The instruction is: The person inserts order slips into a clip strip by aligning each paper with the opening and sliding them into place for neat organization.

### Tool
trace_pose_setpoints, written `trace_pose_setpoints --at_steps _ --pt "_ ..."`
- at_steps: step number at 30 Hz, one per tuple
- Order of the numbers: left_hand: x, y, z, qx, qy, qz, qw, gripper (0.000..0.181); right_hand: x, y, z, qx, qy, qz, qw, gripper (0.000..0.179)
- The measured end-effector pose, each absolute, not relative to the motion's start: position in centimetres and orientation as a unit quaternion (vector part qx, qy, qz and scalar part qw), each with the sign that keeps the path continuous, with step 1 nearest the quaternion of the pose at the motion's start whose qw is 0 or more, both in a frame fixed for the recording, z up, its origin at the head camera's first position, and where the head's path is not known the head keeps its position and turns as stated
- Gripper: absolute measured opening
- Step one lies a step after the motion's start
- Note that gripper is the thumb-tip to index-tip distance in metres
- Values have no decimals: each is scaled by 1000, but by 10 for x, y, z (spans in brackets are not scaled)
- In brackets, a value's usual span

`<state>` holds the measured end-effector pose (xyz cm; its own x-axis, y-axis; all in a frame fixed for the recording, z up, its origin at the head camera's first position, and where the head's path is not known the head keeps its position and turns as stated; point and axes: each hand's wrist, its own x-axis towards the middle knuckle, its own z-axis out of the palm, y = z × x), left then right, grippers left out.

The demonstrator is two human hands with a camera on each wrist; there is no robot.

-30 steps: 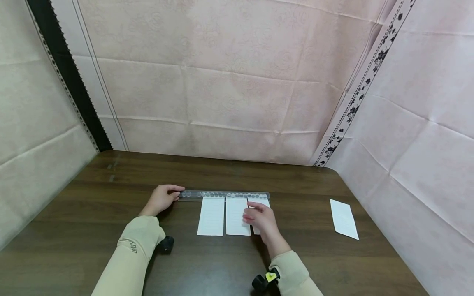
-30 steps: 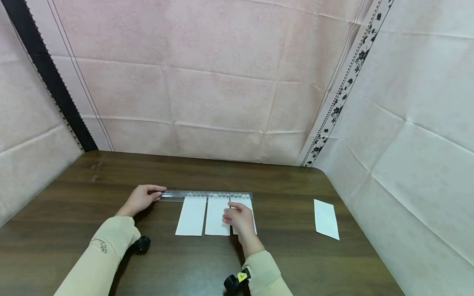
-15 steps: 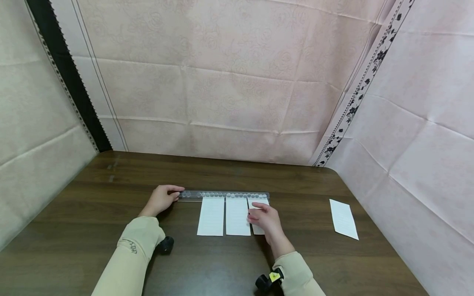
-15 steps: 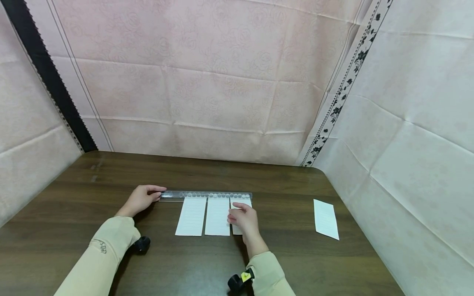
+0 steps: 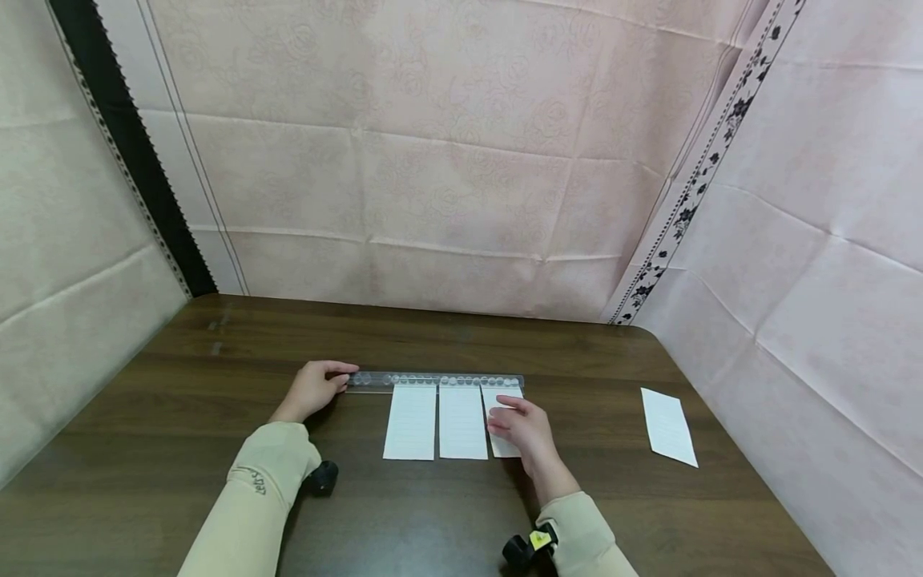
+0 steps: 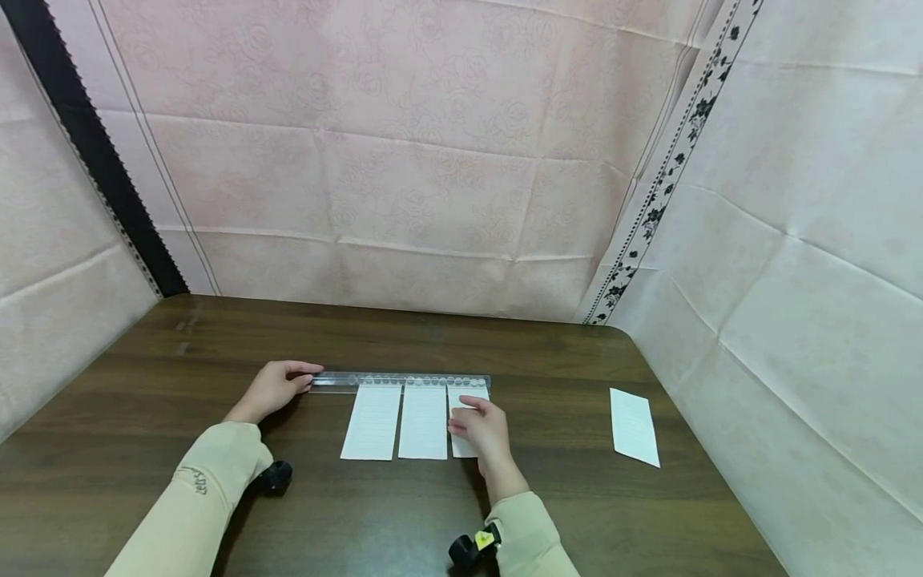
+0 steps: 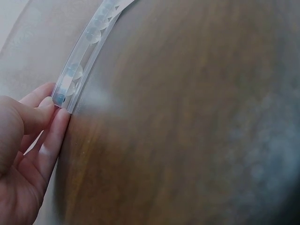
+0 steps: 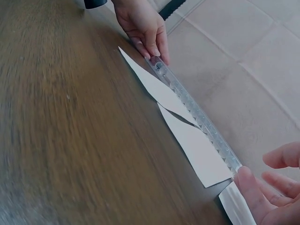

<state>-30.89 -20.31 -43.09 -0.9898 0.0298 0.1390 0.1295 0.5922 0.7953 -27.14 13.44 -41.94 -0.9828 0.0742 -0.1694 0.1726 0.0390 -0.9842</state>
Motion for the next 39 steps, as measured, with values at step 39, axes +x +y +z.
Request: trace_pose_setpoints --at_steps 39 --pt "-310 -204 -435 -42 -889 -452 60 22 -281 169 -420 124 708 -696 6 34"
